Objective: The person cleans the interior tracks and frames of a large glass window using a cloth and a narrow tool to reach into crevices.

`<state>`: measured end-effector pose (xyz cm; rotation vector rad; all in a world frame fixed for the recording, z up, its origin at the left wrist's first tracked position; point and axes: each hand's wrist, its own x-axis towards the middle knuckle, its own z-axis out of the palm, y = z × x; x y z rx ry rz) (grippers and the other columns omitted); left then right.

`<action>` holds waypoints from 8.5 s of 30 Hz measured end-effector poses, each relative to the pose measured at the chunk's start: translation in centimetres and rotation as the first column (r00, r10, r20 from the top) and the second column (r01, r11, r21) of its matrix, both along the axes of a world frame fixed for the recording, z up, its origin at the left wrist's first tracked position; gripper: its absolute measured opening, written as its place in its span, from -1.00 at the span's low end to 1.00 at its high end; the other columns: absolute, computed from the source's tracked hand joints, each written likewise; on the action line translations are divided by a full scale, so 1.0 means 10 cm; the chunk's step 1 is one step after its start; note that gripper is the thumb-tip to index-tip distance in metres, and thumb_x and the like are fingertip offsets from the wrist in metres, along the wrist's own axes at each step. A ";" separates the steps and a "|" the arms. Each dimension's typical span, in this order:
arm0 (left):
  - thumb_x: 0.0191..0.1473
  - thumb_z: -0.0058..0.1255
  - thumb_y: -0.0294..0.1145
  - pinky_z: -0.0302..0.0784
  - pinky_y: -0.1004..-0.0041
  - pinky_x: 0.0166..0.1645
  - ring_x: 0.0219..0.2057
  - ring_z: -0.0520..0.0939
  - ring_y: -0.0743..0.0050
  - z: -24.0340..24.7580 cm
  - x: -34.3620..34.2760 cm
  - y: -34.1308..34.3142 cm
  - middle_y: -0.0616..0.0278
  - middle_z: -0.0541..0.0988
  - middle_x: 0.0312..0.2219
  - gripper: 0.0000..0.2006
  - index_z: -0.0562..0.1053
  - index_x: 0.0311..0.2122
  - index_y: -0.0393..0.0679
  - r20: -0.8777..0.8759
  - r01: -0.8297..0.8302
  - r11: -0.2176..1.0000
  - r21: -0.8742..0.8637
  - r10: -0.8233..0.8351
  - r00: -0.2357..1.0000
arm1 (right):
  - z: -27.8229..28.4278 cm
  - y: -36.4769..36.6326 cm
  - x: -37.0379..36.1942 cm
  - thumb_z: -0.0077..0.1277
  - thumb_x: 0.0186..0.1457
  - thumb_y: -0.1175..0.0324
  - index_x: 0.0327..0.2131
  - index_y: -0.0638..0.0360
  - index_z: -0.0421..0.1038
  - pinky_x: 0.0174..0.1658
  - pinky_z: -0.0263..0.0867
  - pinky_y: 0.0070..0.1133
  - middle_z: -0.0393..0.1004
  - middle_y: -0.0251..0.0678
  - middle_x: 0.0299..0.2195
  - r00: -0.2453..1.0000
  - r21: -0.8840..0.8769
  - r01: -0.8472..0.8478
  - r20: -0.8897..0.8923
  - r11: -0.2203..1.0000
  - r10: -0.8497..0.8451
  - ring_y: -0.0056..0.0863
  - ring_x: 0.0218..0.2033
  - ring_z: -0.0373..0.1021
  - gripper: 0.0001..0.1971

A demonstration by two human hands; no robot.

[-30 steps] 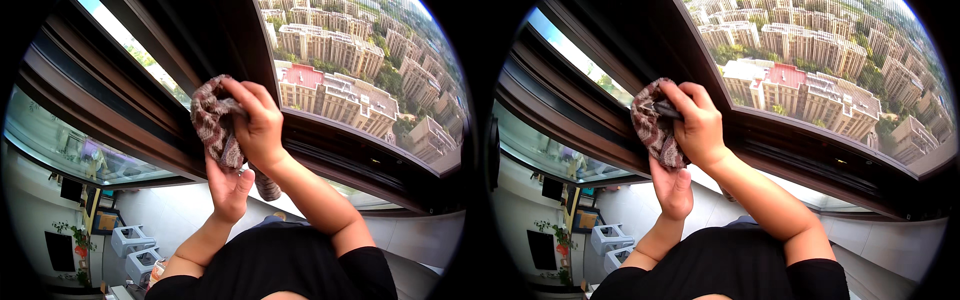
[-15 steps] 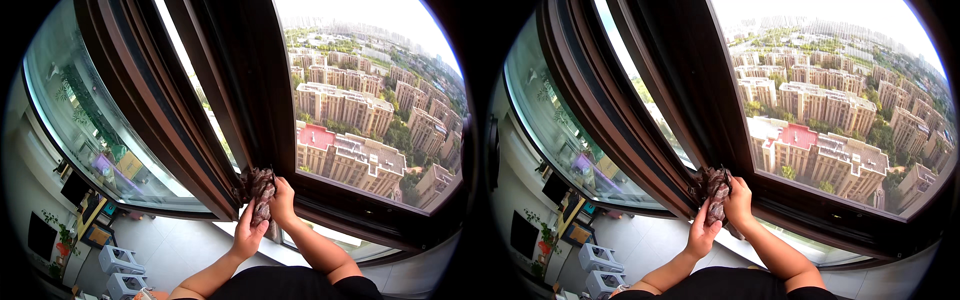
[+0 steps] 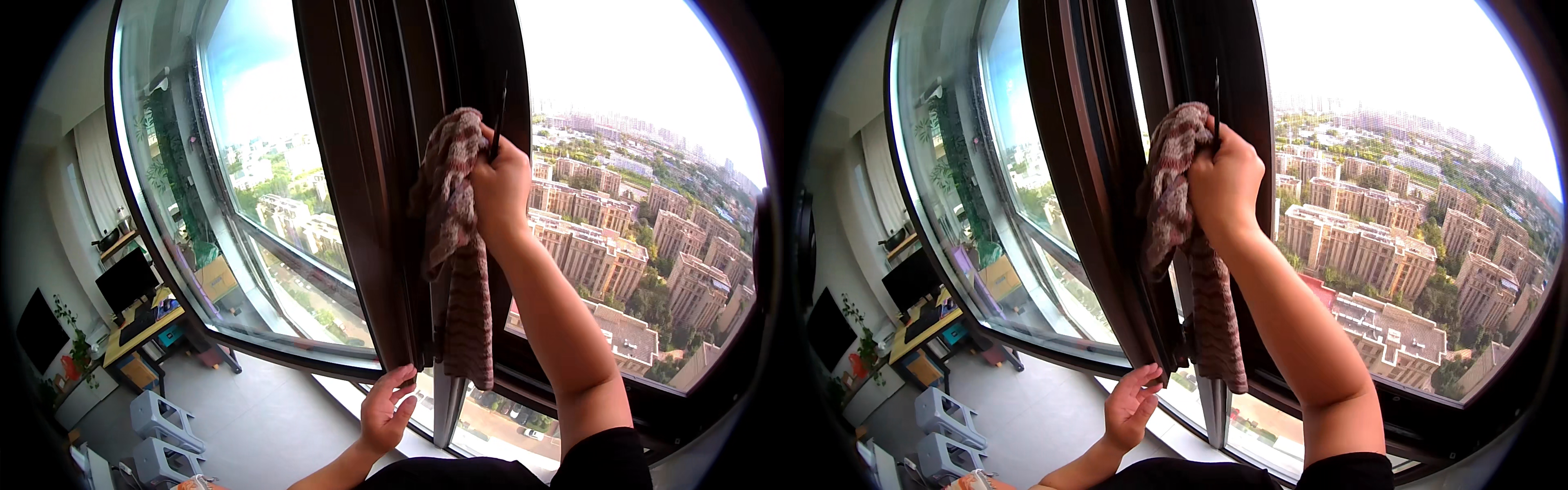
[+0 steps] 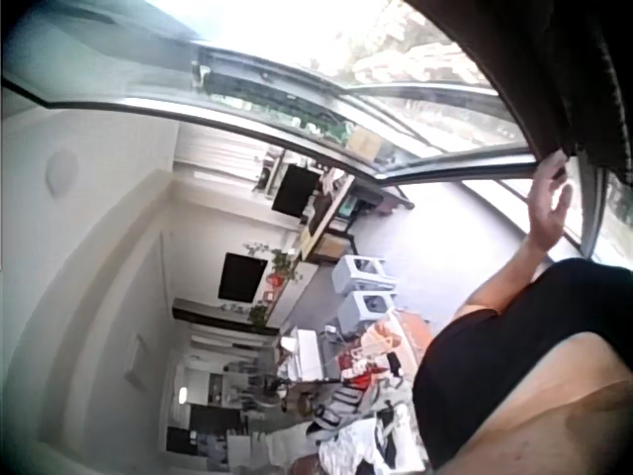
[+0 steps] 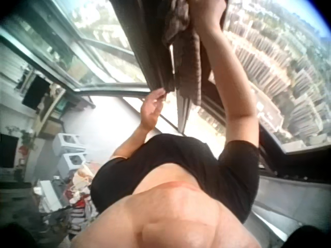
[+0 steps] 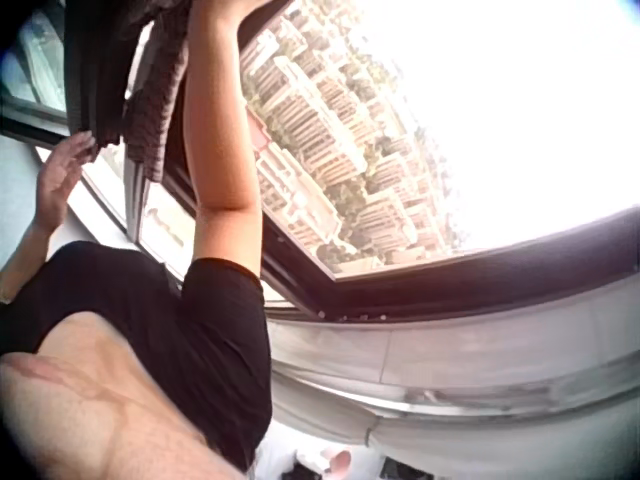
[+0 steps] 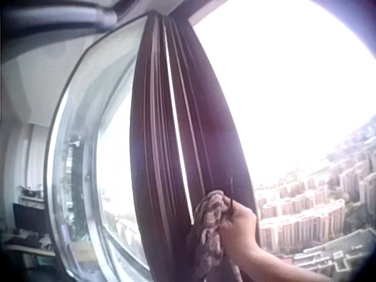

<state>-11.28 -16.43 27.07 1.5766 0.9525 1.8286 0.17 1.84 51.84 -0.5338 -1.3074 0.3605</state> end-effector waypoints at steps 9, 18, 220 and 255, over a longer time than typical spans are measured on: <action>0.04 -0.10 -0.62 0.45 0.40 -0.05 -0.14 0.49 0.34 0.04 -0.15 -0.08 0.07 0.41 -0.15 -0.72 0.34 -0.09 -0.34 0.100 -0.128 0.992 0.020 0.126 0.987 | 1.25 -0.04 -0.05 -0.10 0.01 0.40 -0.35 0.26 0.48 -0.47 0.29 -0.62 0.46 -0.37 -0.55 0.828 0.140 -0.491 -0.231 0.860 0.511 -0.67 -0.57 0.32 -0.80; 0.05 -0.07 -0.53 0.48 0.44 -0.16 -0.27 0.53 0.42 -0.07 -0.22 -0.03 0.16 0.48 -0.30 -0.81 0.39 -0.19 -0.31 0.192 -0.204 0.977 -0.060 0.211 0.958 | 0.73 -0.30 -0.53 -0.04 -0.02 0.22 -0.11 0.07 0.42 0.00 0.21 -0.40 0.24 0.04 0.01 1.000 0.395 -0.004 0.009 0.919 0.000 -0.04 -0.02 0.26 -0.64; 0.20 -0.51 -0.25 0.14 0.12 0.19 0.07 0.31 0.07 -0.57 0.12 0.57 0.07 0.34 0.03 -0.59 0.29 0.03 -0.18 0.941 0.154 0.947 -0.283 0.243 0.236 | -3.20 -1.90 2.50 -0.21 0.15 0.47 -0.20 0.40 0.37 -0.59 -0.01 -0.82 0.34 -0.41 -0.61 0.965 -0.584 -0.219 -0.009 0.782 0.264 -0.81 -0.65 0.12 -0.78; 0.23 -0.52 -0.04 0.34 0.19 0.07 -0.04 0.43 0.10 -0.73 0.16 0.31 0.03 0.37 -0.02 -0.50 0.21 0.08 -0.21 0.909 0.684 0.630 -0.367 0.089 0.406 | -2.66 -1.38 0.90 0.14 -0.06 0.47 -0.13 0.28 0.33 -0.46 0.08 -0.81 0.25 -0.54 -0.55 0.907 -0.591 -0.302 0.063 0.748 0.416 -0.81 -0.54 0.11 -0.63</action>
